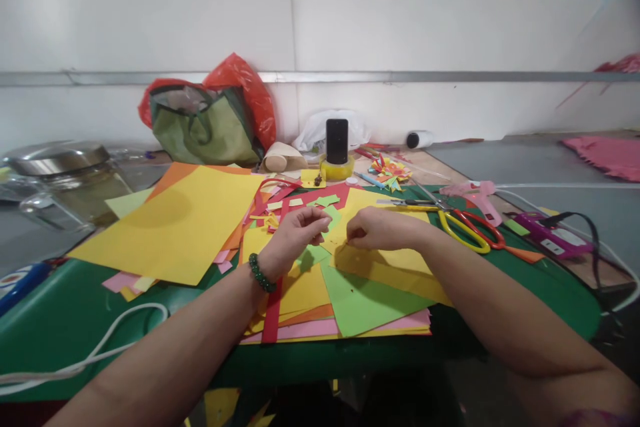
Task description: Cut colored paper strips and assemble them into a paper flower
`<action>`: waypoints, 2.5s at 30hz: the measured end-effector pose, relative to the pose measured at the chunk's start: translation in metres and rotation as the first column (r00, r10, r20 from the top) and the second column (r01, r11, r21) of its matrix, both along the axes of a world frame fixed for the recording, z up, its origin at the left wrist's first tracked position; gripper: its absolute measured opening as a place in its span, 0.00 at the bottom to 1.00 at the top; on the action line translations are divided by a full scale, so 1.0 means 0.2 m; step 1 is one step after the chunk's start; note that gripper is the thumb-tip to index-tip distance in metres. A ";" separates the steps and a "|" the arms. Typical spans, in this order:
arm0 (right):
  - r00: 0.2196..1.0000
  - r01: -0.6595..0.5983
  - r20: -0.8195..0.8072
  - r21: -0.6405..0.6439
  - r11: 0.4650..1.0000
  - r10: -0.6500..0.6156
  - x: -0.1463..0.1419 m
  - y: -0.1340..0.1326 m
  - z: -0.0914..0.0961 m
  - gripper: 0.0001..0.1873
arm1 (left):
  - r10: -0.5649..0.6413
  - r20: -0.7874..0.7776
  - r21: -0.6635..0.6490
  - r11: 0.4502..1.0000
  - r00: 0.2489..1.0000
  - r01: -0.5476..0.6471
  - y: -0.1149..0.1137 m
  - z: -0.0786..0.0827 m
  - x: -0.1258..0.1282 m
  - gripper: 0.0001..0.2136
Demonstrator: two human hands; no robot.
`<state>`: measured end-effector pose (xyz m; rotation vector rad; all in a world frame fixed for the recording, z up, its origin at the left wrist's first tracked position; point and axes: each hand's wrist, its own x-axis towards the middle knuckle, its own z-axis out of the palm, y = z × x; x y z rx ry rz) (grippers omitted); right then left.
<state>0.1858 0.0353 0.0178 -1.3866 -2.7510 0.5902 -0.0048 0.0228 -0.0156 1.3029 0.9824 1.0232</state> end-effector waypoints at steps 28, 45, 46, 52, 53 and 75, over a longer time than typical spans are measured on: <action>0.848 0.164 -0.530 0.247 0.955 -0.009 -0.04 -0.01 -0.07 0.05 | -0.089 -0.046 -0.018 0.996 0.995 0.088 -0.02 0.02 0.00 0.17; 0.703 0.138 -0.691 -0.098 0.986 -0.167 -0.08 -0.04 -0.05 0.05 | 0.039 -0.072 0.263 0.965 0.997 -0.018 -0.03 0.01 0.03 0.09; 0.702 0.136 -0.692 -0.105 0.985 -0.171 -0.08 -0.04 -0.05 0.06 | 0.031 -0.072 0.248 0.969 0.997 -0.012 -0.03 0.02 0.02 0.09; 0.689 0.171 -0.685 -0.164 0.972 -0.237 -0.08 -0.04 -0.04 0.05 | 0.029 -0.109 0.270 0.963 0.994 0.001 -0.04 0.01 0.02 0.11; 0.687 0.169 -0.684 -0.178 0.969 -0.245 -0.08 -0.04 -0.04 0.05 | 0.033 -0.128 0.280 0.960 0.991 0.004 -0.04 0.01 0.02 0.10; 0.722 0.011 -0.651 -0.329 0.944 -0.235 -0.01 0.01 -0.01 0.07 | -0.095 -0.035 0.116 0.988 0.995 0.098 -0.03 0.04 0.00 0.17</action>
